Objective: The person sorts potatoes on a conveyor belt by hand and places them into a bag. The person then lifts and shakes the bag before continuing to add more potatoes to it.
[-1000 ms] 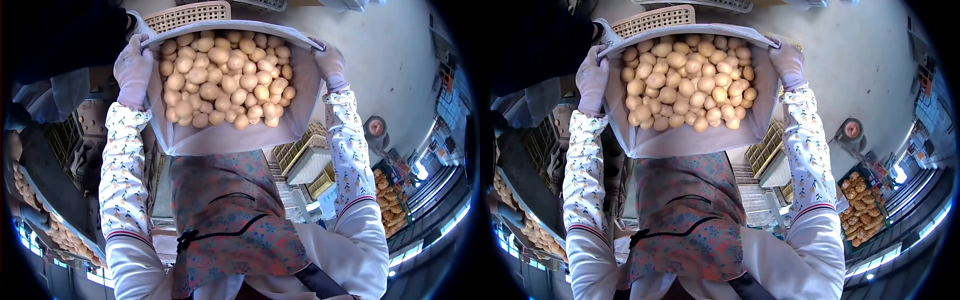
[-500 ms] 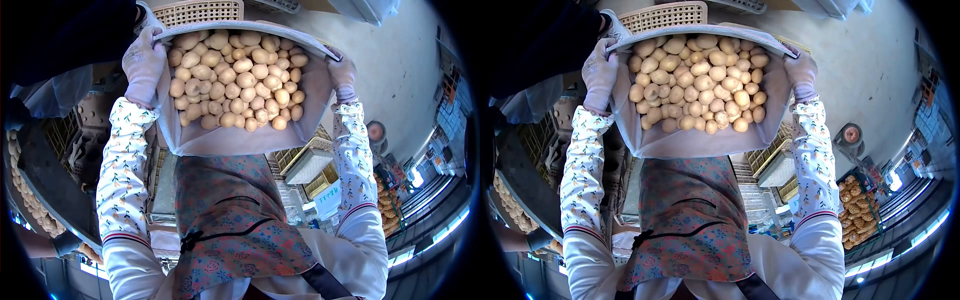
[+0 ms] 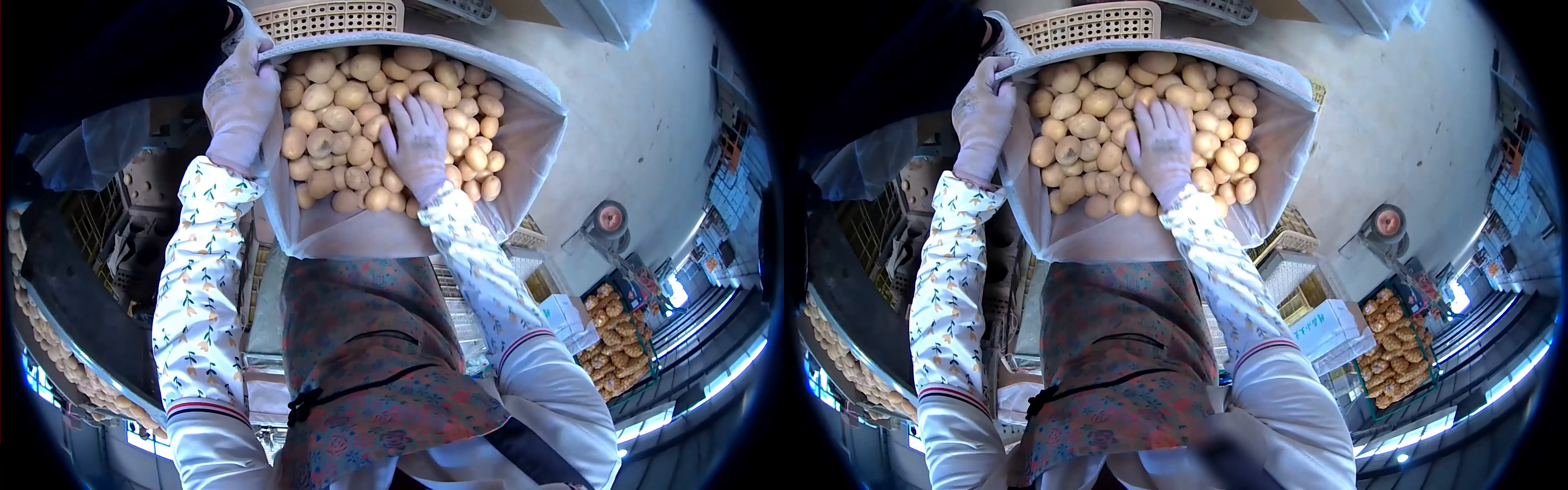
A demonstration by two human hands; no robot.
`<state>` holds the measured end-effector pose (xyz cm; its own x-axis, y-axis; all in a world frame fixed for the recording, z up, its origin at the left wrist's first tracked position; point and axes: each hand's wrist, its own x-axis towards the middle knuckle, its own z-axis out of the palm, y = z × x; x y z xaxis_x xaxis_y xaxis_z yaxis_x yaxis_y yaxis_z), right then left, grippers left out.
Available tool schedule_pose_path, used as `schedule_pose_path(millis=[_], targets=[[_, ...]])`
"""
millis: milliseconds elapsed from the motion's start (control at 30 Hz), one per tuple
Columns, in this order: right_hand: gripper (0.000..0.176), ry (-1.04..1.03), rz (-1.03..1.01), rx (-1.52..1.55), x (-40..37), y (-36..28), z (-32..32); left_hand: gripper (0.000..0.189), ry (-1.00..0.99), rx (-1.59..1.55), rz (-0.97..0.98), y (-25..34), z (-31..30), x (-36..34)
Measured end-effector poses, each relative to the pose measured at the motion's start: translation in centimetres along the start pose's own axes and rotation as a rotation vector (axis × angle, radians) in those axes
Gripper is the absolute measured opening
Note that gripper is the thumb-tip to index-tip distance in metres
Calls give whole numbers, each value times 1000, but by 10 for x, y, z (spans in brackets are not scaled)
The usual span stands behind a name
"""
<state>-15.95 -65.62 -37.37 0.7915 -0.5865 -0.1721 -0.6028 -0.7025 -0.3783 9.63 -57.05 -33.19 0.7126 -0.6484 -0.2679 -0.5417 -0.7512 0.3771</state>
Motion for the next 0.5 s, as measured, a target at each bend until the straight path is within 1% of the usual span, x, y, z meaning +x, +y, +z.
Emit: schedule_pose_path(millis=[67, 133, 200, 267, 300, 400, 433, 500], targets=[[42, -55, 37, 11, -20, 2, -13, 26, -31, 21, -22, 4, -2, -2], [39, -111, 93, 8, -32, 6, -24, 27, -12, -26, -11, 2, 3, -1], [36, -155, 158, -8, -27, 9, -28, 27, -12, -35, -25, 1, 3, -3], [34, -226, 234, -53, 1, 8, -27, 27, -25, -39, -44, 4, 2, -2], [33, -293, 283, -93, 20, 6, -22, 27, -33, -36, -51, 5, 1, -2], [30, -606, 478, -272, 77, -3, -2, 27, -19, 1, -45, 2, 3, 0], [28, -666, 530, -297, 92, -1, 4, 27, -16, -1, -48, 2, 4, 0], [28, -778, 540, -242, 103, 6, 6, 27, -3, -22, -36, 1, 5, -1]])
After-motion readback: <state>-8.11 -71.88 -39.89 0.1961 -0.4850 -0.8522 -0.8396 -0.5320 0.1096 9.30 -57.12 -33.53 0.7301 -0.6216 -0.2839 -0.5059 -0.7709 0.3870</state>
